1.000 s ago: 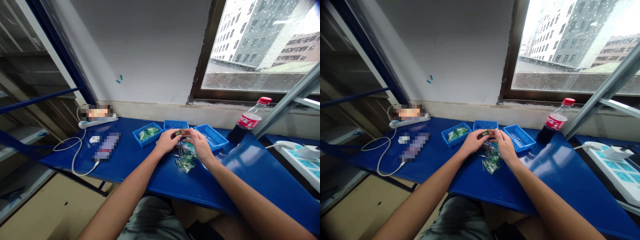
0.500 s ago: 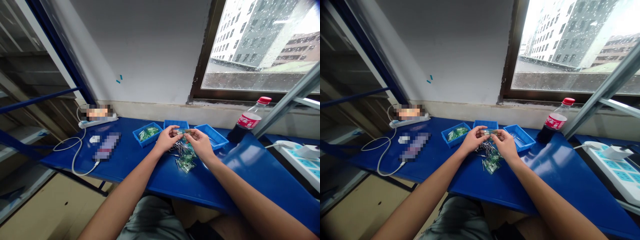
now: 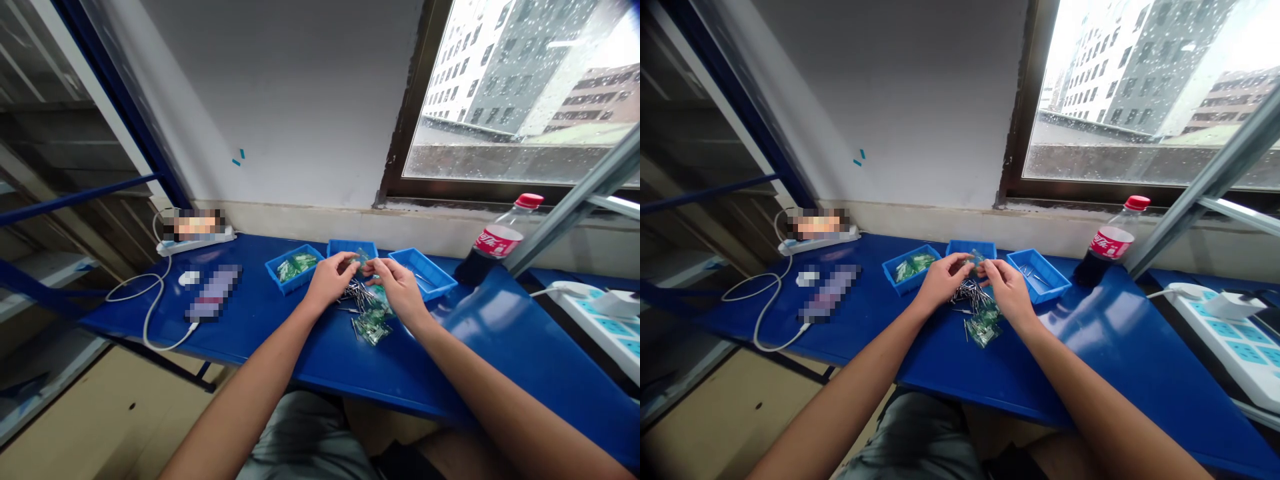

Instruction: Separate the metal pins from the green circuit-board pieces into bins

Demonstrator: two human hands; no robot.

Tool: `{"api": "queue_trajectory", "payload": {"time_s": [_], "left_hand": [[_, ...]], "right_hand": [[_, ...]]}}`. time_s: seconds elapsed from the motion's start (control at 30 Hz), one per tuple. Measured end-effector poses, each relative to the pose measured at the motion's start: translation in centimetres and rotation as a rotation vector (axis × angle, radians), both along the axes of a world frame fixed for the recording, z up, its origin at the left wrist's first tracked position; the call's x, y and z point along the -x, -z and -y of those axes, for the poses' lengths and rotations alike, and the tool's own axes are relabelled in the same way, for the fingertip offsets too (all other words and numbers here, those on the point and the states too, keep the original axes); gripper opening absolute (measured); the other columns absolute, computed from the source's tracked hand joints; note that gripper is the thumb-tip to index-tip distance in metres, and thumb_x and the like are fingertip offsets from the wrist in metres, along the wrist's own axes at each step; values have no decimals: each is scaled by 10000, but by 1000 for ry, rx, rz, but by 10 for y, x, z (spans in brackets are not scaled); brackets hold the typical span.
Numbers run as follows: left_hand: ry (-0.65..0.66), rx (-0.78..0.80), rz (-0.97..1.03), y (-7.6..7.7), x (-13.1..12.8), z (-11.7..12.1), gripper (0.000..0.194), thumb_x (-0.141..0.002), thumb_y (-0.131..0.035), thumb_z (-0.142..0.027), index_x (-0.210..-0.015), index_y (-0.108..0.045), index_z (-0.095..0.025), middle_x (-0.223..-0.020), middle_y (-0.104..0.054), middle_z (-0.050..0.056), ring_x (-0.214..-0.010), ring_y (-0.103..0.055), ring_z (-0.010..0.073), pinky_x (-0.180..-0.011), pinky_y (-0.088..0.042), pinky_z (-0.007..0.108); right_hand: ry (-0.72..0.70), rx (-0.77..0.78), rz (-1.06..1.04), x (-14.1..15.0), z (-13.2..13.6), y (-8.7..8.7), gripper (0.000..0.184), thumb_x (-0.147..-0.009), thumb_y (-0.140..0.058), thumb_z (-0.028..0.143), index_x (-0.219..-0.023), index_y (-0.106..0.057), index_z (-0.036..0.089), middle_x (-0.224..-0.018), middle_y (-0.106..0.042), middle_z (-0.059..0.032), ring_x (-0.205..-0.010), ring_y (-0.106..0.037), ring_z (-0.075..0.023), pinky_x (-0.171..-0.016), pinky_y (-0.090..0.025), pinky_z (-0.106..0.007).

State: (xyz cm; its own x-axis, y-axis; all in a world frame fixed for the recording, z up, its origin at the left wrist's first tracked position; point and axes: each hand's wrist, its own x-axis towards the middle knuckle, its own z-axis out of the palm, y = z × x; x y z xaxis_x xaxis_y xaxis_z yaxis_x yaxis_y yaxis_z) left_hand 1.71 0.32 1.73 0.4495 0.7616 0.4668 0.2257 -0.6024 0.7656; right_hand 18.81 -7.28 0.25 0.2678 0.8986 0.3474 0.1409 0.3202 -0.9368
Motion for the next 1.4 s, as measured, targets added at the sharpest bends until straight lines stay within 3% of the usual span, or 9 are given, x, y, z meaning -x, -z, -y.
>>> {"api": "queue_trajectory", "payload": {"time_s": [0.17,0.27,0.47,0.6,0.7,0.83,1.03,1.23,1.4], "left_hand": [[-218,-355,-42,-28,34,2,262,-1024,-570,-263,-1196,-762,-221,-1128,-750,77,-1039,-701,230,-960,-561,360],[-402,-440,-64,-31,63,2,262,-1018,-561,-245,-1177,-768,-229,-1148,-725,84,-1096,-677,245,-999,-537,380],[-642,-343,-487,-7,103,-5,300,-937,-546,-186,-1030,-827,-229,-1100,-727,119,-1067,-628,339,-991,-481,512],[-676,-258,-529,-2,104,-1,305,-963,-536,-257,-913,-836,-239,-1124,-729,124,-1122,-600,370,-1056,-421,583],[-704,-356,-467,-9,94,7,288,-993,-546,-305,-943,-819,-230,-1176,-712,121,-1142,-596,351,-1100,-385,574],[-584,-485,-370,-25,69,15,258,-1029,-550,-315,-1050,-789,-221,-1247,-699,110,-1194,-588,319,-1098,-412,515],[-199,-497,-261,-42,9,10,229,-1039,-559,-284,-1067,-769,-199,-1180,-718,93,-1132,-617,266,-1041,-502,422],[32,-411,-183,-20,-17,-1,244,-1046,-545,-261,-1052,-776,-180,-1122,-742,90,-1077,-658,242,-1019,-528,386],[-4,-214,-66,-8,-4,0,358,-1082,-487,-347,-1161,-789,-171,-1069,-770,99,-1011,-716,225,-950,-545,334]], "right_hand": [[17,17,85,0,2,0,449,-961,-632,667,-1010,-750,237,-980,-782,-83,-886,-739,-262,-728,-624,-382],[37,32,178,2,5,1,408,-973,-631,635,-1014,-747,246,-962,-782,-72,-875,-738,-265,-735,-609,-381],[18,-71,549,7,11,1,270,-1032,-585,468,-989,-754,263,-967,-778,-58,-868,-710,-263,-793,-581,-409],[-134,-156,805,5,8,8,184,-989,-681,374,-1127,-774,294,-1108,-779,-73,-1090,-672,-315,-950,-566,-498],[-231,-189,921,5,4,14,186,-978,-701,262,-1145,-781,274,-1150,-779,-82,-1123,-656,-314,-982,-559,-513],[-199,-190,999,6,1,15,172,-991,-653,153,-1073,-781,233,-1074,-789,-79,-1026,-668,-283,-940,-559,-469],[-113,-168,1082,7,-2,14,189,-959,-630,91,-1020,-759,216,-998,-775,-86,-988,-661,-296,-909,-549,-443],[-26,-212,1039,5,-4,20,207,-918,-566,64,-1018,-708,177,-1066,-731,-144,-1024,-668,-318,-905,-564,-451],[31,-262,859,4,0,9,209,-985,-510,130,-1050,-688,220,-1024,-694,-103,-917,-673,-261,-833,-570,-407]]}}
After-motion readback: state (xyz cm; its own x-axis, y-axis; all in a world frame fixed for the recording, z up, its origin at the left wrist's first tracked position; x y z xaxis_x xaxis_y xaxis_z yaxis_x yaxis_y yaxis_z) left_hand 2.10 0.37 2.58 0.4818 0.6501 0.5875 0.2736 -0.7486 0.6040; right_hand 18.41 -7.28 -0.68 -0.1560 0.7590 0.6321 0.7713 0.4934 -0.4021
